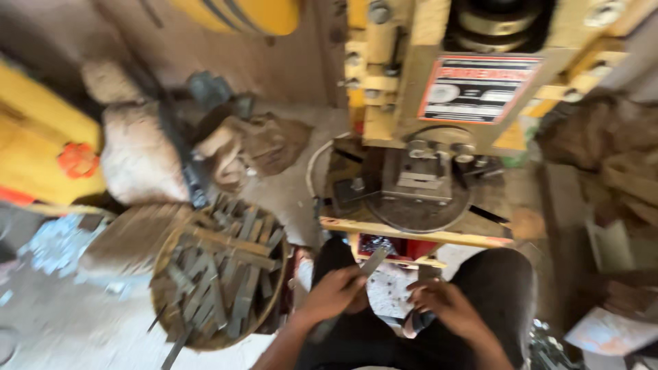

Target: The person repeatedly picks up metal strips from a basket, places them into a hydraulic press, and operates the machine to process them. The person then removes the processed strips and places them back into the basket, continuing this cycle throughout the video.

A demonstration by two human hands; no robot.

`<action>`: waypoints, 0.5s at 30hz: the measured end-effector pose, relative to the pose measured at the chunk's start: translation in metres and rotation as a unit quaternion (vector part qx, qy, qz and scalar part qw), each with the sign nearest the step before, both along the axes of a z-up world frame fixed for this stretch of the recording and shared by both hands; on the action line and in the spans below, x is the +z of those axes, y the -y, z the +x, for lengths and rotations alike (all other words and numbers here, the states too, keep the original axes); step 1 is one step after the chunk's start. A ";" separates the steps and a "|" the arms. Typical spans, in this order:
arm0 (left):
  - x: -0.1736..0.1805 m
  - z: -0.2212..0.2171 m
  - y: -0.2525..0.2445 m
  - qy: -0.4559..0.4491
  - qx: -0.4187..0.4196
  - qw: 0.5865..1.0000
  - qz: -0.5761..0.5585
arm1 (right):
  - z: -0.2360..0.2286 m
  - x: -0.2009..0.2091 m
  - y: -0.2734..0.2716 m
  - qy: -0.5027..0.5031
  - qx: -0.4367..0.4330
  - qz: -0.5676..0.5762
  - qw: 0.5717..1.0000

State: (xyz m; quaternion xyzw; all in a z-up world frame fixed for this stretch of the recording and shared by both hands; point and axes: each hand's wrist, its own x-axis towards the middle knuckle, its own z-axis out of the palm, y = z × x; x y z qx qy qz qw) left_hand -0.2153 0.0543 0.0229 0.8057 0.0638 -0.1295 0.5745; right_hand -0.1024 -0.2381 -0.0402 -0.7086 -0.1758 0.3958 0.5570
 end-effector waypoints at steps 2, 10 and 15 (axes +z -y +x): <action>0.028 -0.050 -0.050 -0.126 -0.099 0.976 0.148 | 0.018 -0.014 0.008 0.006 -0.062 -0.008 0.998; 0.054 -0.106 -0.153 -0.162 0.150 0.883 0.415 | 0.029 -0.019 -0.022 -0.107 -0.130 0.046 0.985; -0.001 -0.066 -0.159 0.003 0.142 0.863 0.485 | 0.009 0.011 -0.053 -0.040 -0.078 -0.001 0.996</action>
